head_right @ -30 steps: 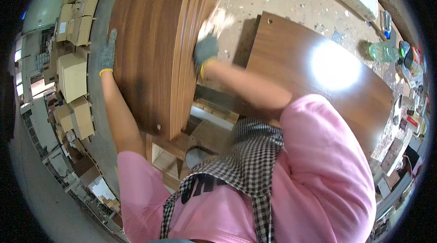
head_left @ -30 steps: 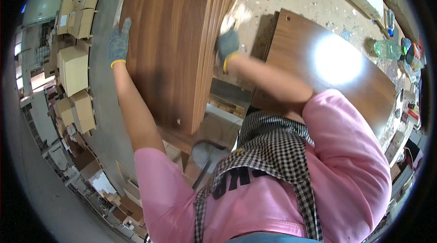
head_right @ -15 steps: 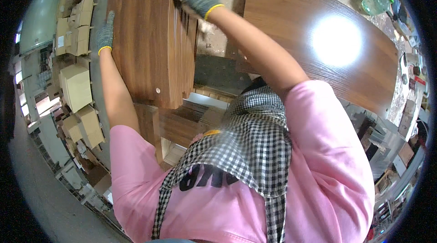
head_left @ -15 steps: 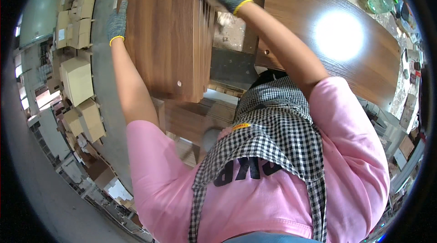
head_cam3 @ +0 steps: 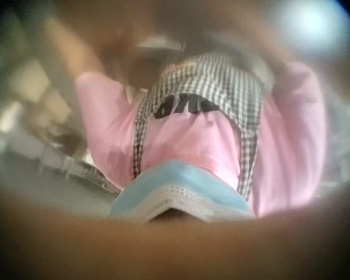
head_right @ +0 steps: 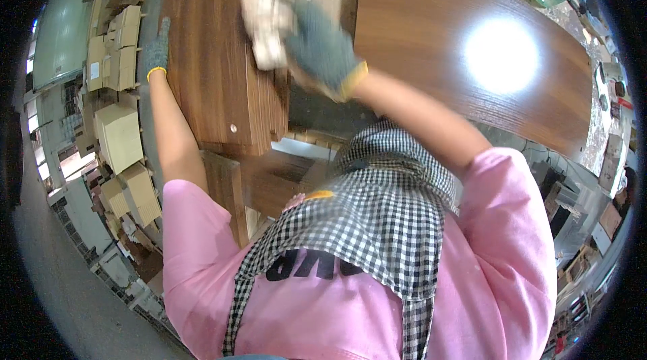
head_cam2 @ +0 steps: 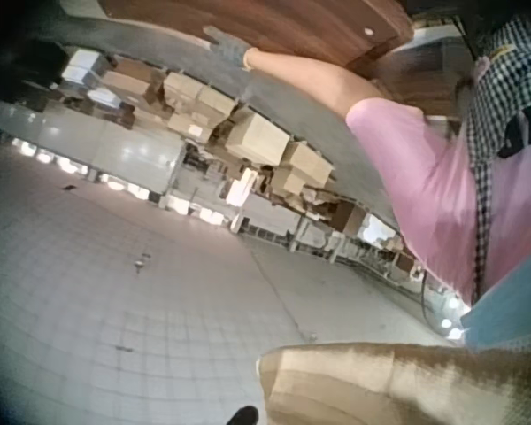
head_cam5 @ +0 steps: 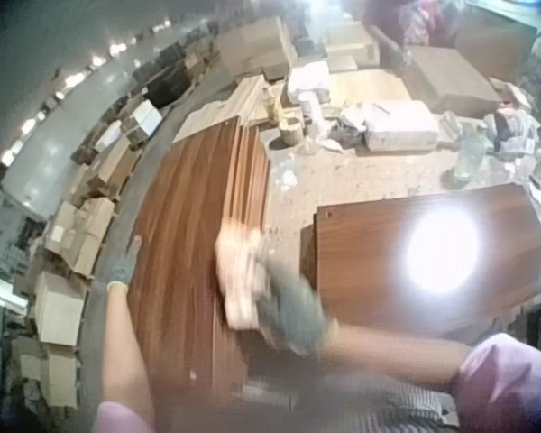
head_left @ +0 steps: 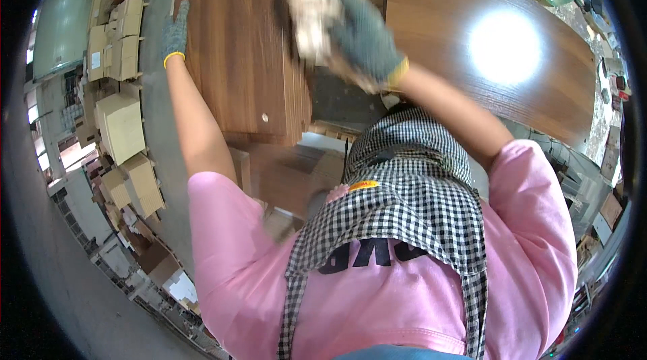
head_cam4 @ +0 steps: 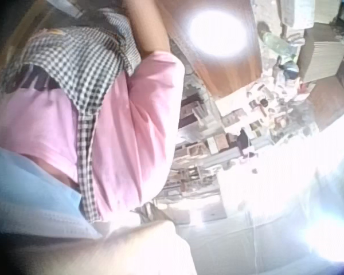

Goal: The person wipes wood-finish panels with a cloth, handling them one at a time and flipping them over to clean both sides.

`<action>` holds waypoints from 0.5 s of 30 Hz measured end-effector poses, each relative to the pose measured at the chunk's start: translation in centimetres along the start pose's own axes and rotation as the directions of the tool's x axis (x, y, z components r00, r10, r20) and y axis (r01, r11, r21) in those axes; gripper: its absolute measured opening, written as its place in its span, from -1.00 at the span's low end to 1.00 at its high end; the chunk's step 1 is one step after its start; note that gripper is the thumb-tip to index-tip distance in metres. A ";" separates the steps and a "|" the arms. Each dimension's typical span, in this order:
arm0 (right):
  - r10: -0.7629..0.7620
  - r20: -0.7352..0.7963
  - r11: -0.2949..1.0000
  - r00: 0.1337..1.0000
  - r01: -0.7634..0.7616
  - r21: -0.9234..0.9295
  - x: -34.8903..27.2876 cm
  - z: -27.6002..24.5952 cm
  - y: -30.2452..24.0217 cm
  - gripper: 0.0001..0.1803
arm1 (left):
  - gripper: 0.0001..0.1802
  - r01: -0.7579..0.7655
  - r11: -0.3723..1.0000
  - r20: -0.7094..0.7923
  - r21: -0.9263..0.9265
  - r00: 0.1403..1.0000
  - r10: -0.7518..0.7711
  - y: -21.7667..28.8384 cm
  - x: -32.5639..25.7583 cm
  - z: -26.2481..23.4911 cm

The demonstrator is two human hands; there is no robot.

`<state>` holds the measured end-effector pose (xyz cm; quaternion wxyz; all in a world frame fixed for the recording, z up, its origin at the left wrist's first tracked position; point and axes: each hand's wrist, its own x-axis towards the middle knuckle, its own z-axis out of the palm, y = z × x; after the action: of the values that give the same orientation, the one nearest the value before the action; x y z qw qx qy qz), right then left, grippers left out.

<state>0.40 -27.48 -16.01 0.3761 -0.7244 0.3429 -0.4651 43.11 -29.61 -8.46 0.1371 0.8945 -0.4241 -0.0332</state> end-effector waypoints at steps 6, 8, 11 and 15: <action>0.075 0.205 0.508 0.976 0.140 -0.850 1.4 11.5 3.0 -0.66 | 0.21 -0.073 0.997 0.026 0.031 0.997 0.072 1.0 2.3 0.2; 0.111 0.319 0.532 0.941 0.215 -0.819 -5.9 12.4 -2.3 -0.72 | 0.20 0.016 0.996 0.057 0.083 0.998 -0.021 -1.3 1.8 0.0; 0.186 0.598 0.820 0.779 0.212 -0.531 -13.7 10.5 -7.4 -0.73 | 0.19 0.016 0.998 0.028 0.067 0.999 -0.018 -1.9 1.4 0.1; -0.166 0.908 0.812 0.385 0.576 -0.095 -12.5 6.0 -8.0 -0.68 | 0.21 -0.106 0.994 -0.047 0.007 0.993 0.107 -0.3 0.6 -0.2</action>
<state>2.98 -11.72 -16.02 0.2228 -0.9744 0.0147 -0.0267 43.81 -29.85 -8.29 0.1467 0.8715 -0.4680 -0.0035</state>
